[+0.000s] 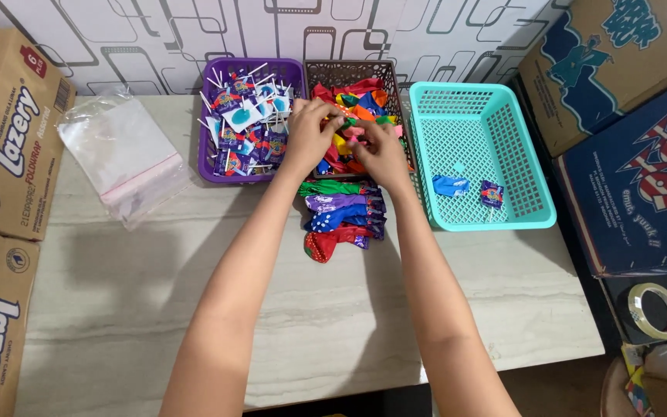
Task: Assembling balloons by manually attaching them to plastic sticks and organizing them on a workspace.
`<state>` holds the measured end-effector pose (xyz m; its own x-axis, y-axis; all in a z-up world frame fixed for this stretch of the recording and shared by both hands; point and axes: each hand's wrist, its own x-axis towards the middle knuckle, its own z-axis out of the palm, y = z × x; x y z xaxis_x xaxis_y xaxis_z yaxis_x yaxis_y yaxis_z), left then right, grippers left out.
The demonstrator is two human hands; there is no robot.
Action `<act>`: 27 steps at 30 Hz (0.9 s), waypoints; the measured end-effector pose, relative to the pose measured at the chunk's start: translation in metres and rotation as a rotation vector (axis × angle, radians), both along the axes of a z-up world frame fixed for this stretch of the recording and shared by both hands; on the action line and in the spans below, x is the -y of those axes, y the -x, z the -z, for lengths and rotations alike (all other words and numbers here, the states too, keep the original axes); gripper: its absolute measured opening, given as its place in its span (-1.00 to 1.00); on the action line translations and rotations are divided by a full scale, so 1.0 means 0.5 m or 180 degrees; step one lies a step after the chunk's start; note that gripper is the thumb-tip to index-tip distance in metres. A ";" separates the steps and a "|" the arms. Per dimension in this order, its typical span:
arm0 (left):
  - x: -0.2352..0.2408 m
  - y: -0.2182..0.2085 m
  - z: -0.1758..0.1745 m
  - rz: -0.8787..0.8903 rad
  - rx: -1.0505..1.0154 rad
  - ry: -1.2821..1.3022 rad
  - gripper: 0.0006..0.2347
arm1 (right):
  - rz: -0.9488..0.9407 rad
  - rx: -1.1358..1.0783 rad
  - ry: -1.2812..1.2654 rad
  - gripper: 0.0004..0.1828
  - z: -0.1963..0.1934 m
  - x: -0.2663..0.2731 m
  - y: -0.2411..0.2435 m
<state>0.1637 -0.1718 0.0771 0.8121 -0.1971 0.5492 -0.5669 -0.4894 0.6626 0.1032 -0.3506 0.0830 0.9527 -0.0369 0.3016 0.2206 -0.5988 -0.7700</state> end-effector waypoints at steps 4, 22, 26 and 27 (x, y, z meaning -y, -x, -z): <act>-0.002 0.013 -0.006 0.0129 0.0056 0.0156 -0.95 | -0.0112 0.0079 0.0345 -0.74 0.014 0.000 -0.004; -0.021 0.066 -0.039 0.0804 -0.0613 0.0963 -0.74 | -0.0520 0.0210 -0.1157 -0.85 0.055 0.049 -0.023; -0.037 0.062 -0.025 0.0852 -0.0656 0.1373 -0.86 | -0.0475 0.0170 -0.1499 -0.90 -0.007 0.021 0.021; -0.043 0.054 -0.017 0.0871 -0.0636 0.1425 -0.86 | -0.0482 0.0169 -0.1635 -0.85 -0.019 0.018 0.029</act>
<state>0.1367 -0.1503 0.0857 0.8610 -0.1982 0.4684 -0.4758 0.0115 0.8795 0.0885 -0.3599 0.0927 0.9427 -0.0557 0.3289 0.3219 -0.1064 -0.9408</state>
